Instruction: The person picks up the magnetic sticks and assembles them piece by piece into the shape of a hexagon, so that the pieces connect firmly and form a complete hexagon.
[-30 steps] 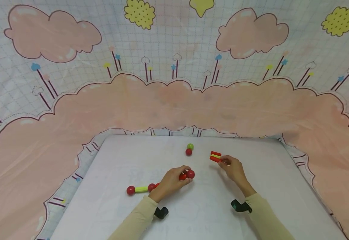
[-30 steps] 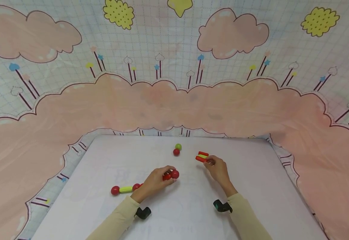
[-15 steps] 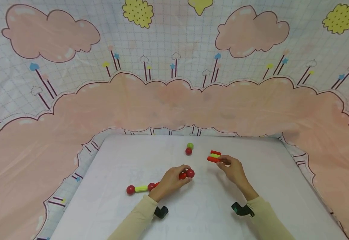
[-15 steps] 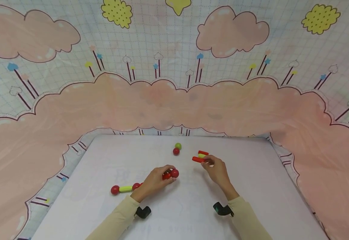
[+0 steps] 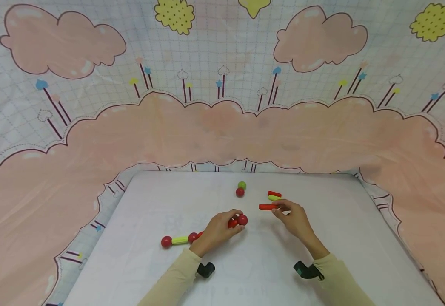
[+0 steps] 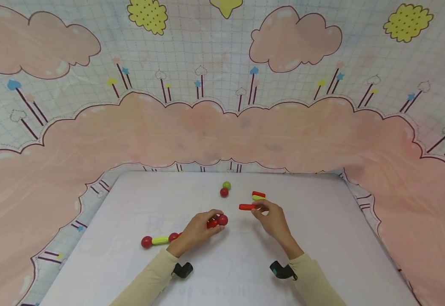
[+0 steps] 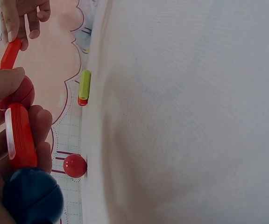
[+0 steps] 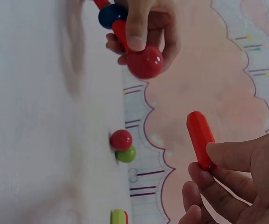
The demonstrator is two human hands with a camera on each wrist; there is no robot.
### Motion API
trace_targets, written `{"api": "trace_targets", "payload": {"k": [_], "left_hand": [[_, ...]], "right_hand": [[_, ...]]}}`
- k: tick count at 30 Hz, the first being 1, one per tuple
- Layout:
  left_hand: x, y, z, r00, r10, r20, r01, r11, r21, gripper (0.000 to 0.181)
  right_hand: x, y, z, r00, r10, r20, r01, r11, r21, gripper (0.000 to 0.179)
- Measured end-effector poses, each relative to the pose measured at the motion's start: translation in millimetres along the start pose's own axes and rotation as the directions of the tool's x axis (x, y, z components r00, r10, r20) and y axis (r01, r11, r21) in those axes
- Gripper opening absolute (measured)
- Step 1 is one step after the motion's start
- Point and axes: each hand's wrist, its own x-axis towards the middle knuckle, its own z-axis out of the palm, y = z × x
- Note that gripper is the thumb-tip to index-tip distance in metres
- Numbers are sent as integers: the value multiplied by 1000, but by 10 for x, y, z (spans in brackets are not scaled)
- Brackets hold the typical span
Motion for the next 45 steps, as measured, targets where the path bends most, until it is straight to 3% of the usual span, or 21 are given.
{"api": "trace_targets", "payload": {"k": [7,34,45], "left_hand": [[10,-16,11,1000,-7,2,7,1000,4,39],[-52,10,44,1000,14,5,-14,1000,11,40],[-42,-12,25,999,43,-5,-43,999,9,40]], "right_hand": [[-40,-58,47,998,-59,-1,59,998,0,25],[-112,-106,256,998,-39,48,40,999,-23,24],[-111,-149,325,998,-54,28,54,999,-8,24]]}}
